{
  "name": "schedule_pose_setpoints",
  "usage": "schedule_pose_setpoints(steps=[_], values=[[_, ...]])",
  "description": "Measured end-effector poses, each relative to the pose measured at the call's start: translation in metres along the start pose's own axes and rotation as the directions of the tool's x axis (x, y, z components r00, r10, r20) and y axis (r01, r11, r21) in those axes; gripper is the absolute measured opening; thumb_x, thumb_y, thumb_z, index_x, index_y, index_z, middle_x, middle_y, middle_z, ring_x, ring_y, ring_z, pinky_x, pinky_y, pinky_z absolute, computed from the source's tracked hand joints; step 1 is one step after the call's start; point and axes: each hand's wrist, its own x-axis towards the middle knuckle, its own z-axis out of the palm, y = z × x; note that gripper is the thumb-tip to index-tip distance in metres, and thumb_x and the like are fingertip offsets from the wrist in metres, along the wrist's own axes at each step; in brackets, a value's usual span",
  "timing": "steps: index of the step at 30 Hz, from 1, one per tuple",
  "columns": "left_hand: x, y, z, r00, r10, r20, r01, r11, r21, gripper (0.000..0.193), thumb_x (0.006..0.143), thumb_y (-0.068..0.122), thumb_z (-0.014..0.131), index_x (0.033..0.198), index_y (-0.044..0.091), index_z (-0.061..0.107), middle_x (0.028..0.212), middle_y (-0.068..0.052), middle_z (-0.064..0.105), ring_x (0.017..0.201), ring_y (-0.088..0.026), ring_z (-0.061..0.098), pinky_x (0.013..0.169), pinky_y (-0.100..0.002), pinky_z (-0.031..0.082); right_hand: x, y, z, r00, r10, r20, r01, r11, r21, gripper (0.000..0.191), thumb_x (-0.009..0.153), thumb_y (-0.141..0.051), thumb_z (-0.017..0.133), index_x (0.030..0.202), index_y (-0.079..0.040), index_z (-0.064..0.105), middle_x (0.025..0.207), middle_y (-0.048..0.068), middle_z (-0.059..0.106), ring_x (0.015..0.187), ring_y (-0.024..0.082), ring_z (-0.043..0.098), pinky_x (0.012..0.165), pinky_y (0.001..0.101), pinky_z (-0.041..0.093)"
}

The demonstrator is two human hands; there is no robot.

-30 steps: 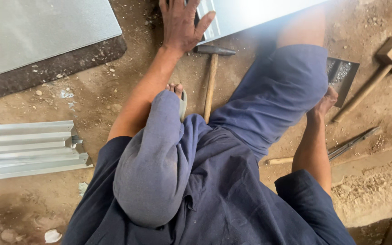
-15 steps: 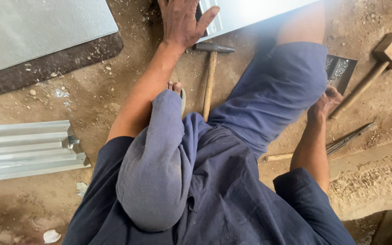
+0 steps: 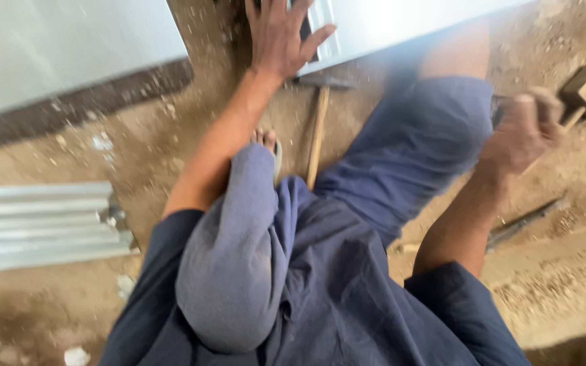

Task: The person sits on the ground and hammers the edges of corrugated metal sheets with a mallet and a small hammer to bend and form the sheet edges, repositioning the sheets and stacking finished pieces aside as they work.

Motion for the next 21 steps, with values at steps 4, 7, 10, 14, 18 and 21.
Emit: schedule_pose_setpoints(steps=[4, 7, 10, 14, 18, 21], values=[[0.010, 0.003, -0.006, 0.972, 0.125, -0.201, -0.103, 0.988, 0.117, 0.057, 0.101, 0.079, 0.058, 0.140, 0.037, 0.062, 0.170, -0.009, 0.008, 0.156, -0.042, 0.010, 0.111, -0.085, 0.017, -0.005, 0.034, 0.116, 0.955, 0.270, 0.125, -0.238, 0.946, -0.221, 0.009, 0.092, 0.003, 0.072, 0.097, -0.003, 0.075, 0.090, 0.001, 0.070, 0.082, 0.012, 0.065, 0.076, 0.0259, 0.054], [0.017, 0.003, -0.005, 0.983, 0.080, -0.163, -0.069, 0.995, 0.070, 0.056, 0.096, 0.080, 0.057, 0.139, 0.043, 0.060, 0.173, -0.003, -0.006, 0.159, -0.041, 0.000, 0.112, -0.087, 0.009, -0.010, 0.053, 0.168, 0.909, 0.361, 0.209, -0.333, 0.930, -0.157, 0.005, 0.088, 0.002, 0.072, 0.091, -0.001, 0.075, 0.083, 0.000, 0.066, 0.075, 0.010, 0.059, 0.069, 0.0253, 0.048], [0.019, 0.002, -0.004, 0.996, 0.027, -0.089, -0.023, 0.999, 0.036, 0.055, 0.094, 0.079, 0.056, 0.137, 0.045, 0.059, 0.172, -0.001, -0.008, 0.159, -0.040, -0.002, 0.112, -0.087, 0.006, -0.014, 0.063, 0.182, 0.867, 0.471, 0.162, -0.437, 0.876, -0.205, 0.006, 0.085, 0.002, 0.072, 0.090, 0.002, 0.075, 0.082, 0.000, 0.065, 0.073, 0.010, 0.058, 0.067, 0.0250, 0.048], [0.021, 0.003, -0.010, 1.000, 0.004, -0.027, -0.003, 1.000, 0.018, 0.052, 0.092, 0.078, 0.056, 0.134, 0.047, 0.060, 0.171, -0.001, -0.007, 0.157, -0.041, -0.005, 0.112, -0.087, 0.003, -0.012, 0.071, 0.178, 0.841, 0.530, 0.110, -0.527, 0.848, -0.055, 0.003, 0.086, 0.005, 0.070, 0.087, 0.003, 0.071, 0.080, 0.002, 0.064, 0.069, 0.010, 0.058, 0.066, 0.0259, 0.051], [0.022, 0.010, -0.017, 0.998, -0.001, -0.058, 0.004, 0.999, 0.048, 0.050, 0.091, 0.079, 0.055, 0.126, 0.044, 0.063, 0.172, 0.000, -0.004, 0.158, -0.039, 0.000, 0.114, -0.086, 0.005, -0.002, 0.076, 0.178, 0.858, 0.470, 0.207, -0.494, 0.866, 0.081, 0.011, 0.088, 0.010, 0.068, 0.080, 0.003, 0.065, 0.081, 0.005, 0.063, 0.068, 0.012, 0.057, 0.067, 0.0285, 0.055], [0.020, 0.015, -0.015, 0.995, -0.018, -0.103, 0.026, 0.996, 0.080, 0.049, 0.092, 0.080, 0.052, 0.118, 0.039, 0.064, 0.173, -0.001, 0.000, 0.159, -0.040, 0.002, 0.114, -0.086, 0.006, 0.005, 0.071, 0.176, 0.853, 0.491, 0.174, -0.508, 0.858, 0.068, 0.006, 0.087, 0.010, 0.068, 0.082, 0.006, 0.067, 0.081, 0.007, 0.064, 0.065, 0.013, 0.057, 0.062, 0.0259, 0.050]])
